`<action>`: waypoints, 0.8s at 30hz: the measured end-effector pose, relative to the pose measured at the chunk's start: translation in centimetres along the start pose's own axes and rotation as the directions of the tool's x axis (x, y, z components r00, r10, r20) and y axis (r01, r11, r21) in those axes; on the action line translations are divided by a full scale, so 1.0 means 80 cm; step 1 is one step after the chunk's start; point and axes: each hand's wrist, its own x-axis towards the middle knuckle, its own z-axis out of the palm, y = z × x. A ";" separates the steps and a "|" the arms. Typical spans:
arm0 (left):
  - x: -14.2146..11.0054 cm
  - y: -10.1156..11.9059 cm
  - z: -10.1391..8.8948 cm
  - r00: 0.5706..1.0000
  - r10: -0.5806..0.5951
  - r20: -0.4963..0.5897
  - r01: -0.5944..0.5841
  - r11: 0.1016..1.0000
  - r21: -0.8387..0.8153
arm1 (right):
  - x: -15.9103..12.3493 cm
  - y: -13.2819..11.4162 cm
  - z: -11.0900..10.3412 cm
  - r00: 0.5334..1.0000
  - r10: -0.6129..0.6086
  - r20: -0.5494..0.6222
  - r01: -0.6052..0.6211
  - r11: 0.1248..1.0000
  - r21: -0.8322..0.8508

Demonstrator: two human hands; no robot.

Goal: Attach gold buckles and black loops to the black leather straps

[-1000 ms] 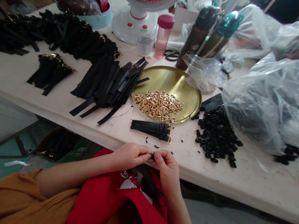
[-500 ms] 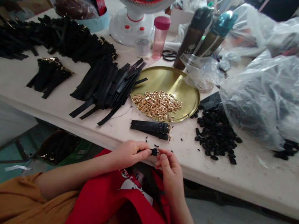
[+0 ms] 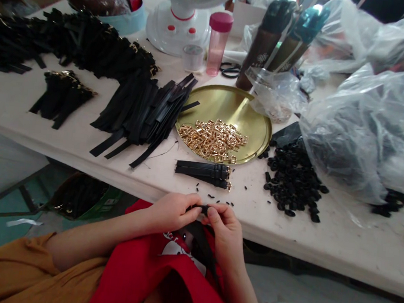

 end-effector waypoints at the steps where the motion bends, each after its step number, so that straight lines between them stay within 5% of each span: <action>1: 0.001 0.000 0.000 1.000 0.003 0.005 -0.003 1.000 -0.005 | 0.000 0.000 -0.001 1.000 0.011 -0.004 -0.011 1.000 -0.010; 10: -0.007 -0.007 -0.007 0.999 0.001 0.044 0.013 0.950 -0.311 | 0.004 -0.004 -0.001 0.999 0.050 0.004 -0.050 0.999 0.019; 24: -0.016 -0.004 0.002 0.999 0.042 0.014 -0.035 0.949 -0.313 | -0.008 -0.004 0.009 0.995 -0.073 0.070 0.083 0.983 -0.161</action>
